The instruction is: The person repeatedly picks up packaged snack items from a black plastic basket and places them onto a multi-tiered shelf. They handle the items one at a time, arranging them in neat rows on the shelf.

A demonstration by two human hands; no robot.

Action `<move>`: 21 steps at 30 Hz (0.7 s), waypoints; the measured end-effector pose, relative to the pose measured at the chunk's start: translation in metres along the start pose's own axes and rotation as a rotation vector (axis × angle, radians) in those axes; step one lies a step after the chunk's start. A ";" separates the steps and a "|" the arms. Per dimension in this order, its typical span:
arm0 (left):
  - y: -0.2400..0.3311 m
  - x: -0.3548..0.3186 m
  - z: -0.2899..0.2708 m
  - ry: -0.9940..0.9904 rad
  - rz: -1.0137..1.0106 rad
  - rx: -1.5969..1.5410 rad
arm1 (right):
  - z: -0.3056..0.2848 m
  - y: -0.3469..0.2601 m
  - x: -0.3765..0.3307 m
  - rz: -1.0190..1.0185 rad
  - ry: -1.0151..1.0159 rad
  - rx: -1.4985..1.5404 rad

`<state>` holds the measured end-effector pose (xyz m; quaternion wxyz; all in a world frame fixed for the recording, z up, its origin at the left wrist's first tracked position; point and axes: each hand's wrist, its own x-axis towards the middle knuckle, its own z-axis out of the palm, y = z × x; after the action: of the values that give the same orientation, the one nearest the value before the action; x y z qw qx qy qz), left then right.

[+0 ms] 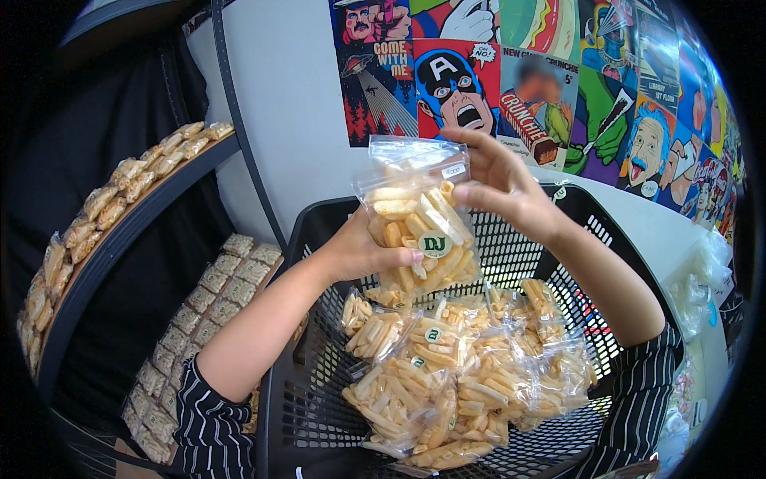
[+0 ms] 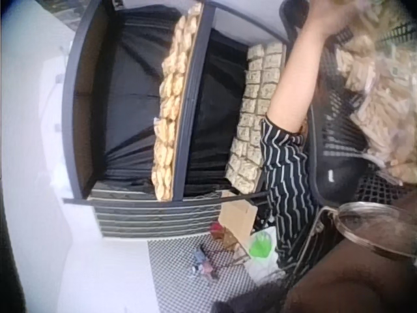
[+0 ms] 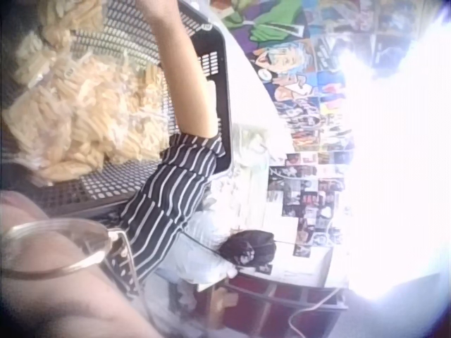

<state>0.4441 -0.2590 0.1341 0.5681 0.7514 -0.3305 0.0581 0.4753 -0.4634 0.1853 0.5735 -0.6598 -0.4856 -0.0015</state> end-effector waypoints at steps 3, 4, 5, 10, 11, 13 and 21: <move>0.005 0.001 0.001 0.018 0.023 0.019 | 0.008 0.007 -0.003 -0.075 -0.015 -0.165; 0.004 0.002 -0.001 0.031 0.046 0.047 | 0.011 0.004 -0.005 -0.083 -0.022 -0.272; 0.004 0.002 -0.003 0.045 0.069 0.076 | 0.017 0.005 -0.006 -0.124 0.038 -0.286; 0.005 0.002 -0.007 0.143 0.213 0.064 | 0.023 -0.001 -0.001 -0.217 0.078 -0.251; 0.006 0.000 -0.007 0.175 0.252 -0.006 | 0.025 -0.005 0.000 -0.189 0.091 -0.156; 0.011 0.000 -0.011 0.151 0.274 -0.025 | 0.026 -0.014 0.000 -0.185 0.104 0.004; 0.051 -0.050 -0.004 0.347 0.242 0.045 | 0.049 -0.052 -0.005 -0.176 0.066 0.167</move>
<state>0.3781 -0.2404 0.1536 0.5883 0.6977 -0.3141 0.2616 0.4118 -0.4366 0.2052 0.6398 -0.5640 -0.5210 -0.0329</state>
